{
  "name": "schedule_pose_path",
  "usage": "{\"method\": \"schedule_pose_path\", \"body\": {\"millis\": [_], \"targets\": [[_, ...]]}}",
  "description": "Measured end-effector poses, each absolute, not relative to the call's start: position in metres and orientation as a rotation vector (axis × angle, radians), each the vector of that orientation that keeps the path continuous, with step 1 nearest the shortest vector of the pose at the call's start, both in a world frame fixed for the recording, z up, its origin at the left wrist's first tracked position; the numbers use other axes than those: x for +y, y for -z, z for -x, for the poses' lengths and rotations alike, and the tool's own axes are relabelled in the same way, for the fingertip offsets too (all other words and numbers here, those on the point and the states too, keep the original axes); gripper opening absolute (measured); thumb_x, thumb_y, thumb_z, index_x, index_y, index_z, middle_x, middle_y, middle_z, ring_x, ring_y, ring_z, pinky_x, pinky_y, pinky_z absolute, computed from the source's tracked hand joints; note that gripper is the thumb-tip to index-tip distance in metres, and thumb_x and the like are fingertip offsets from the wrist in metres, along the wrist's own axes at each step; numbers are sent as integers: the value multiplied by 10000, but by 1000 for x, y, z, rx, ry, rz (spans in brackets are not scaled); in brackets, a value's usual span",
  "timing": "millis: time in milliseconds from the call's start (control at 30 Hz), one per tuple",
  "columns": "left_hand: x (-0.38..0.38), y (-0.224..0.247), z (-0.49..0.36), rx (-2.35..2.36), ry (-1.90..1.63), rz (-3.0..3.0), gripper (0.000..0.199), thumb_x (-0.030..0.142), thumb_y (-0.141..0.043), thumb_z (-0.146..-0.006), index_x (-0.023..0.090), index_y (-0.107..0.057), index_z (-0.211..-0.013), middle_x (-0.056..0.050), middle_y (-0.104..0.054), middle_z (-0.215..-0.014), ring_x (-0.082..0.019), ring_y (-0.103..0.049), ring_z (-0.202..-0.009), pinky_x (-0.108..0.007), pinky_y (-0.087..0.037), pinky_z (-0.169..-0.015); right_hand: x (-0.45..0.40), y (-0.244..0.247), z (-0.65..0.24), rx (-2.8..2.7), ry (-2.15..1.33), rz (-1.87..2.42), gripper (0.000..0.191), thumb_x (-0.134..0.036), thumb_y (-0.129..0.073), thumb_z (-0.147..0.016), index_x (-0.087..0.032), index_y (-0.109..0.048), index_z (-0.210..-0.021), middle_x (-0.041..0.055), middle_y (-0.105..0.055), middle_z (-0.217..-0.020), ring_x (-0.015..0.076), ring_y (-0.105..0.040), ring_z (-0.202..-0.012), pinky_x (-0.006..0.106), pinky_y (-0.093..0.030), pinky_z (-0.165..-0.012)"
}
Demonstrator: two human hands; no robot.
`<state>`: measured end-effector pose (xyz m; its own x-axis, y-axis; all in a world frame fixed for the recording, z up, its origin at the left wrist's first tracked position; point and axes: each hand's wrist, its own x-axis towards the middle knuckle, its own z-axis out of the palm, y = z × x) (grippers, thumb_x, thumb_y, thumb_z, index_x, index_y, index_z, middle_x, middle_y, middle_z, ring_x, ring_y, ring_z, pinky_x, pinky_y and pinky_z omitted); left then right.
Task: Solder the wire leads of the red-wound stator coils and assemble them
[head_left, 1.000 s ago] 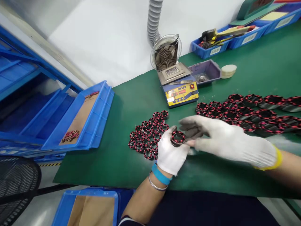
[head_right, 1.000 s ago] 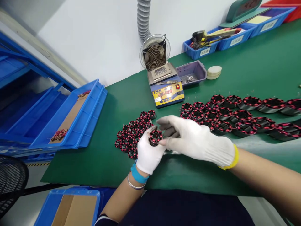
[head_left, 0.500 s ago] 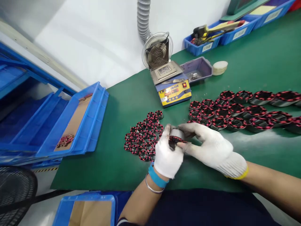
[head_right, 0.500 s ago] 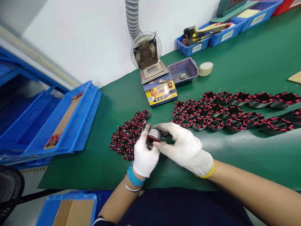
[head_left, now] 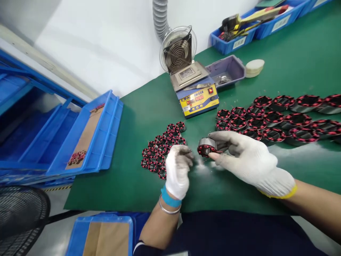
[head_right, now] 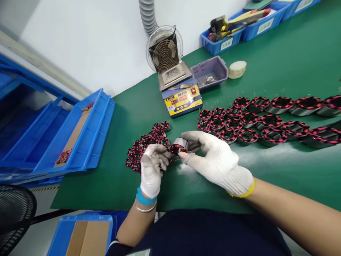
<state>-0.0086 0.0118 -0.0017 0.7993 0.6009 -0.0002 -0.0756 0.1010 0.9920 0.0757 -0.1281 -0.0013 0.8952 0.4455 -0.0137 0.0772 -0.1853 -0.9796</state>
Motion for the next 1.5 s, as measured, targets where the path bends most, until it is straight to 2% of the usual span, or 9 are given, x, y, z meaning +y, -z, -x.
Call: {"method": "schedule_pose_path", "body": {"millis": [133, 333, 667, 800, 900, 1033, 1233, 1400, 1500], "targets": [[3, 1, 10, 430, -377, -1531, 434, 571, -766, -761, 189, -597, -644, 17, -558, -542, -85, -433, -455, -223, -342, -439, -128, 5, -77, -418, -359, 1749, 461, -354, -715, -703, -162, -685, -1120, 94, -727, -985, 188, -704, -785, 337, -635, -760], [12, 1, 21, 429, -698, -1353, 475, 633, -611, -867, 199, -589, -674, 21, -548, -511, -89, -432, -405, -209, -303, -388, -128, 10, -80, -288, -397, 1636, 598, -441, -791, -676, -131, -676, -1175, 115, -730, -1024, 194, -712, -815, 302, -633, -704], [1, 15, 25, 288, -421, -1557, 309, 450, -653, -887, 201, -648, -703, -9, -604, -629, -118, -473, -519, -261, -391, -511, -123, 4, -89, -319, -444, 1658, 580, -429, -794, -656, -139, -694, -1149, 131, -730, -1040, 215, -720, -815, 303, -625, -656], [-2, 15, 32, 247, -456, -1477, 367, 482, -647, -896, 190, -650, -674, -26, -617, -612, -123, -513, -520, -248, -382, -482, -110, -36, -146, -384, -177, 1951, 556, -413, -763, -686, -120, -730, -1158, 137, -721, -1090, 217, -712, -889, 358, -599, -850], [-8, 8, 29, 312, -353, -1340, 461, 613, -670, -838, 181, -623, -684, -25, -617, -573, -108, -500, -471, -229, -381, -448, -85, -77, -212, -522, 111, 2349, 620, -507, -647, -784, -115, -694, -1263, 113, -702, -1139, 244, -665, -1085, 413, -466, -1007], [-9, 2, 20, 358, -244, -1172, 583, 738, -707, -721, 170, -575, -725, -18, -633, -569, -80, -480, -412, -199, -384, -410, -46, -110, -282, -632, 304, 2636, 828, -677, -440, -778, -15, -652, -1227, 145, -662, -1172, 315, -582, -1213, 393, -425, -946], [-2, 12, 13, 369, -208, -1045, 606, 740, -731, -690, 158, -580, -767, -24, -657, -584, -67, -475, -375, -172, -335, -368, -16, -107, -308, -854, 331, 2756, 962, -691, -236, -771, 42, -585, -1286, 199, -605, -1245, 328, -522, -1268, 365, -414, -916], [-3, 12, 14, 381, -188, -1029, 591, 725, -713, -732, 149, -607, -812, -12, -646, -581, -63, -477, -385, -173, -349, -388, -6, -96, -312, -882, 266, 2833, 887, -569, -183, -873, 114, -549, -1306, 208, -562, -1281, 340, -480, -1293, 380, -386, -941], [-5, 11, 14, 394, -163, -1031, 608, 725, -727, -717, 139, -615, -832, -14, -653, -595, -62, -489, -393, -171, -359, -395, 1, -92, -319, -833, 241, 2869, 636, -440, -495, -918, 58, -591, -1302, 254, -569, -1283, 357, -506, -1295, 429, -384, -1012]]}}
